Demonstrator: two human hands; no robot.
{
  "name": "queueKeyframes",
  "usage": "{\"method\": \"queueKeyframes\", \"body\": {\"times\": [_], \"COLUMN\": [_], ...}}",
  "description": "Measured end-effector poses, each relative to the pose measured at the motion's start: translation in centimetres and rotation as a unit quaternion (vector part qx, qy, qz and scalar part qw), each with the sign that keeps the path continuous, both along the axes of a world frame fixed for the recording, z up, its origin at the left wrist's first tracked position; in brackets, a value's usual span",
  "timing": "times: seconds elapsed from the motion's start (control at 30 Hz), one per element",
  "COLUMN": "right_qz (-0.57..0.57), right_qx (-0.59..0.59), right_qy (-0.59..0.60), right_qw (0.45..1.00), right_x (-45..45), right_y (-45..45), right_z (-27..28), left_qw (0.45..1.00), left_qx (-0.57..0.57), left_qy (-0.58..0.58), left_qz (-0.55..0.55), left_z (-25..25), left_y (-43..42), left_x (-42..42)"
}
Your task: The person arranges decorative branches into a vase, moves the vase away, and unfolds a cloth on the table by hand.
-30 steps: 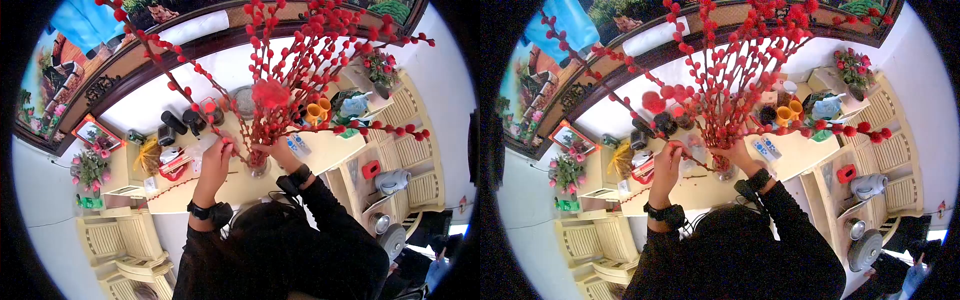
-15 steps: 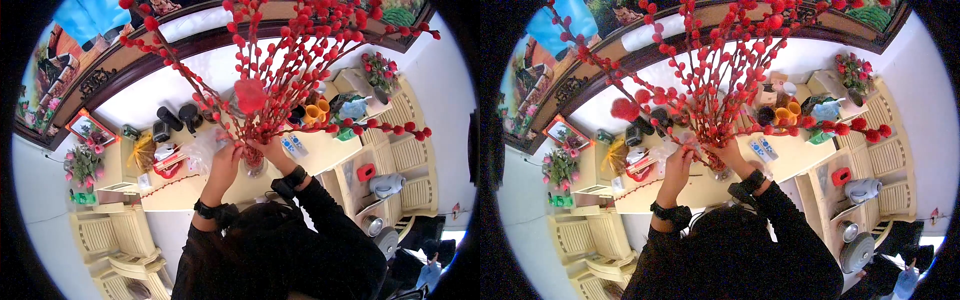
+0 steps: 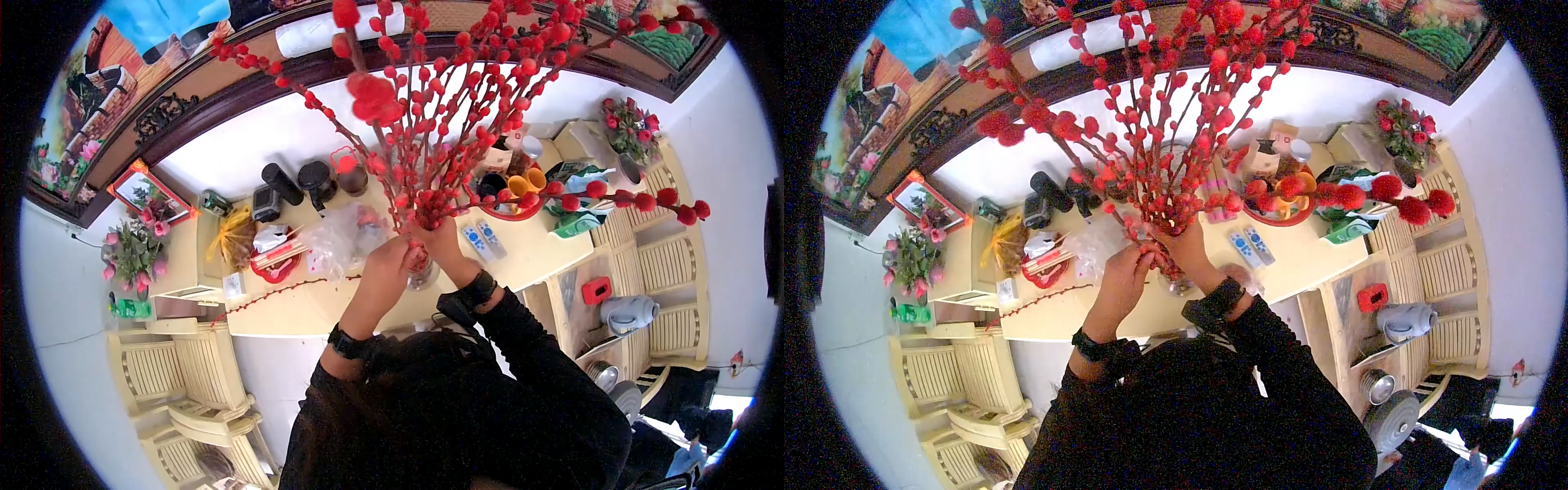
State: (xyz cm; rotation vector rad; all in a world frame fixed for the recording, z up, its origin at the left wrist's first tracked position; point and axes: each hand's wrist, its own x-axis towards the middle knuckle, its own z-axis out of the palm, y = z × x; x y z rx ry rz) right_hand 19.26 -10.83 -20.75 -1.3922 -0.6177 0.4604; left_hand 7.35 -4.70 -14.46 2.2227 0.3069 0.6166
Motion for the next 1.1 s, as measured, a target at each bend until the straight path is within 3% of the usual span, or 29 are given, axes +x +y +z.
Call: {"method": "queueKeyframes", "body": {"times": [0.4, 0.57, 0.8, 1.0, 1.1], "right_qz": [0.028, 0.022, 0.033, 0.023, 0.012], "right_qx": [0.017, 0.07, 0.086, 0.035, 0.064], "right_qy": [0.105, 0.09, 0.132, 0.015, 0.095], "right_qw": [0.994, 0.993, 0.987, 0.999, 0.993], "right_x": [-0.7, -0.4, -0.4, 0.2, -0.1], "right_y": [-0.3, -0.3, -1.2, -1.3, -1.3], "right_z": [1.1, -2.1, -2.4, -2.9, -2.1], "left_qw": [1.0, 0.998, 0.998, 0.998, 0.998], "left_qx": [-0.014, -0.026, -0.033, 0.005, -0.013], "left_qy": [0.008, 0.0, 0.011, 0.047, 0.039], "left_qz": [-0.027, -0.05, -0.046, -0.049, -0.037], "left_z": [-1.7, -1.9, -1.3, -0.7, -0.1], "left_y": [0.2, 0.0, -1.1, -1.1, -1.6], "left_x": [0.3, 0.6, 0.7, 0.4, -0.1]}}
